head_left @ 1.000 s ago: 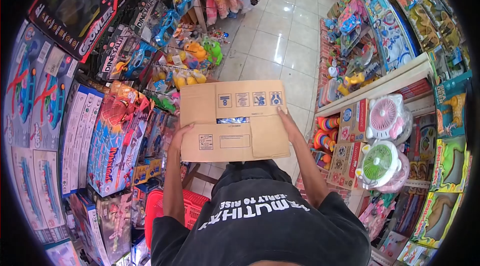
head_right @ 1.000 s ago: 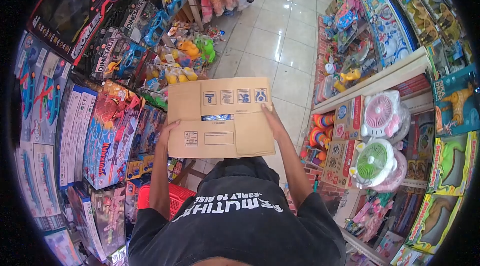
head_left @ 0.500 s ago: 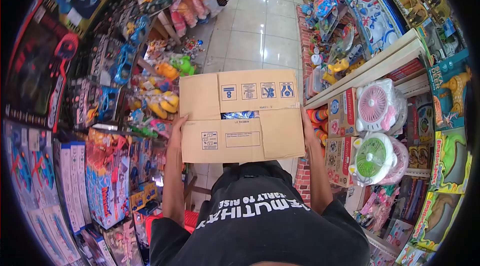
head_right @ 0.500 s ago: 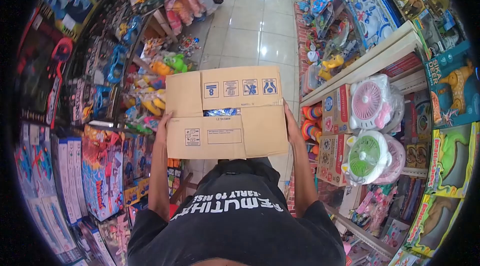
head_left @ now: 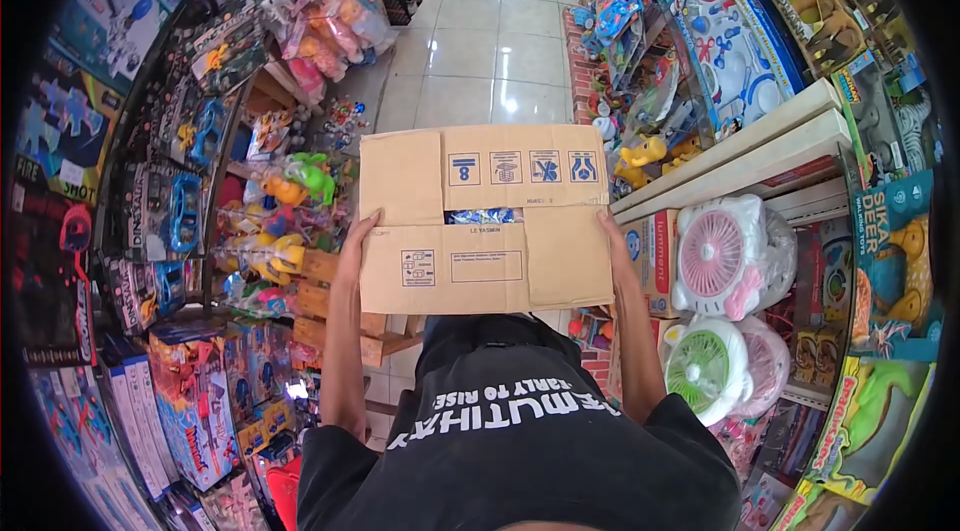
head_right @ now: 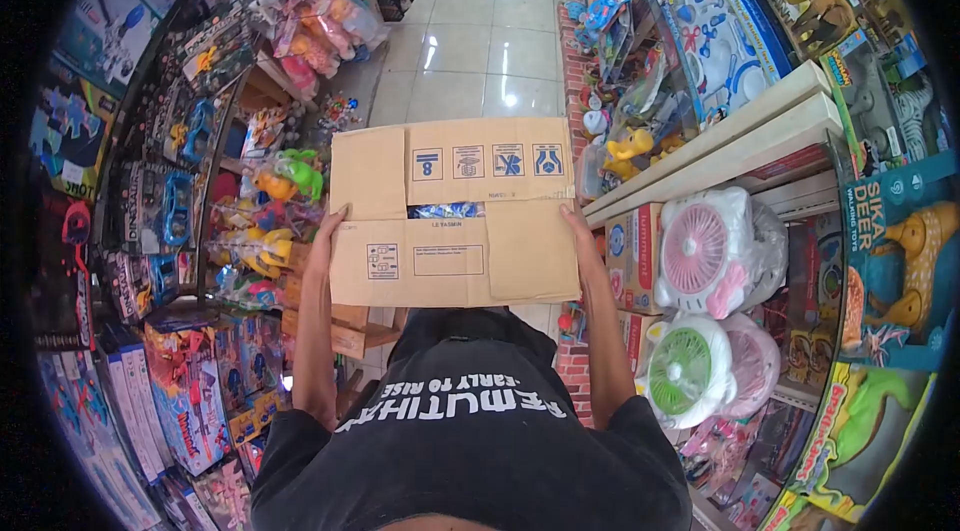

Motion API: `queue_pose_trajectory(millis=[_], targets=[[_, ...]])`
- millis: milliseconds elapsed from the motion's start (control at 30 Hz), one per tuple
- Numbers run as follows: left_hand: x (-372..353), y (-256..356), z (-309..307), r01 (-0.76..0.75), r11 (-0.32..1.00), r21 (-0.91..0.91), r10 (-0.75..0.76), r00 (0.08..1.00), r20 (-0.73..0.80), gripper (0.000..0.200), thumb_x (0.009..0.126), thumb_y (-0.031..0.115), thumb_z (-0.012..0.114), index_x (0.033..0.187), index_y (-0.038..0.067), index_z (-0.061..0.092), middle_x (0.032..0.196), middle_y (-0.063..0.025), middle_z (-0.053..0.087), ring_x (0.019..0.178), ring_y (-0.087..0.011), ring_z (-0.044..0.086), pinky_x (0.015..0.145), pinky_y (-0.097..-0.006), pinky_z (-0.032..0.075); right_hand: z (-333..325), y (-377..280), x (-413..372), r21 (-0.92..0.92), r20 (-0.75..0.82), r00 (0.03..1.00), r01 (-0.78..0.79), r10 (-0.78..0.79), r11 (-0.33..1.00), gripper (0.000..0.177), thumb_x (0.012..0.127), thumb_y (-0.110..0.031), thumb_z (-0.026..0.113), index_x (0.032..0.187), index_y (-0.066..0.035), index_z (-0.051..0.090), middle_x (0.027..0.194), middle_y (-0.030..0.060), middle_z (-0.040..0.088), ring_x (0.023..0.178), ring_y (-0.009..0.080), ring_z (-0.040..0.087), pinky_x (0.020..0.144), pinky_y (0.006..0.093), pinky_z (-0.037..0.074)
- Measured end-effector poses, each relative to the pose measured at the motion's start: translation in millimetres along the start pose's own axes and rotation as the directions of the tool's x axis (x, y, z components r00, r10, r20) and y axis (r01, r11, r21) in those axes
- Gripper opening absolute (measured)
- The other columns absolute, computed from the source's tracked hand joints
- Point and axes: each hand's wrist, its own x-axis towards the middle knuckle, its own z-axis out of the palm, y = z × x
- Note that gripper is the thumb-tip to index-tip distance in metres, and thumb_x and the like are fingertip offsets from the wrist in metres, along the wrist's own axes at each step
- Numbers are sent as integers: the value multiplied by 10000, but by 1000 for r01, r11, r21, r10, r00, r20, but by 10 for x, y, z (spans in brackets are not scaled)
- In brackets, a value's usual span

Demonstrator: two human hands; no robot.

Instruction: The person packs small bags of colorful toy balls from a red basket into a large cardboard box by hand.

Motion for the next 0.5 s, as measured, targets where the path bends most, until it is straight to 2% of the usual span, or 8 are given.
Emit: queue_pose_trajectory(millis=[100, 167, 267, 300, 367, 500], targets=[[210, 74, 287, -21, 1000, 0, 21, 999, 36, 500, 860, 224, 534, 1279, -2, 384, 1166, -119, 531, 1048, -195, 549, 872, -300, 459, -181, -97, 252, 31, -6, 994, 107, -107, 994, 563, 879, -401, 493, 1292, -29, 404, 1196, 119, 523, 1075, 204, 526, 899, 309, 428], [493, 93, 311, -29, 999, 22, 27, 997, 75, 498, 860, 223, 534, 1278, -3, 385, 1166, -121, 531, 1051, -196, 548, 874, -301, 459, -309, -137, 434, 100, 10, 999, 46, -48, 994, 561, 874, -398, 502, 1279, -20, 414, 1187, 121, 528, 1066, 206, 533, 889, 316, 436], [873, 176, 410, -76, 995, 59, 71, 994, 81, 499, 857, 218, 539, 1279, 0, 385, 1173, -127, 528, 1055, -200, 547, 879, -300, 456, -386, -242, 744, 86, 5, 999, 44, -44, 995, 557, 874, -404, 504, 1262, -12, 427, 1164, 119, 544, 1038, 205, 551, 879, 316, 445], [987, 228, 454, -45, 997, 63, 40, 996, 83, 505, 854, 218, 543, 1281, 0, 383, 1175, -127, 527, 1054, -201, 547, 881, -300, 455, -336, -342, 806, 80, 5, 999, 49, -49, 996, 557, 874, -404, 504, 1262, -12, 427, 1164, 119, 544, 1038, 205, 551, 879, 316, 445], [1216, 305, 542, -17, 998, 61, 11, 996, 87, 512, 851, 218, 548, 1283, 1, 381, 1177, -128, 526, 1054, -202, 547, 883, -299, 453, -216, -535, 950, 58, -19, 1000, 19, -18, 998, 555, 892, -423, 460, 1305, -57, 400, 1223, 105, 510, 1108, 216, 506, 915, 335, 423], [1826, 460, 667, -11, 998, 62, 6, 997, 83, 524, 846, 228, 561, 1284, 3, 380, 1173, -129, 528, 1038, -203, 554, 870, -298, 457, -192, -848, 1575, 15, -15, 996, 87, -86, 996, 562, 883, -409, 478, 1317, -65, 386, 1229, 98, 507, 1106, 217, 506, 917, 337, 421]])
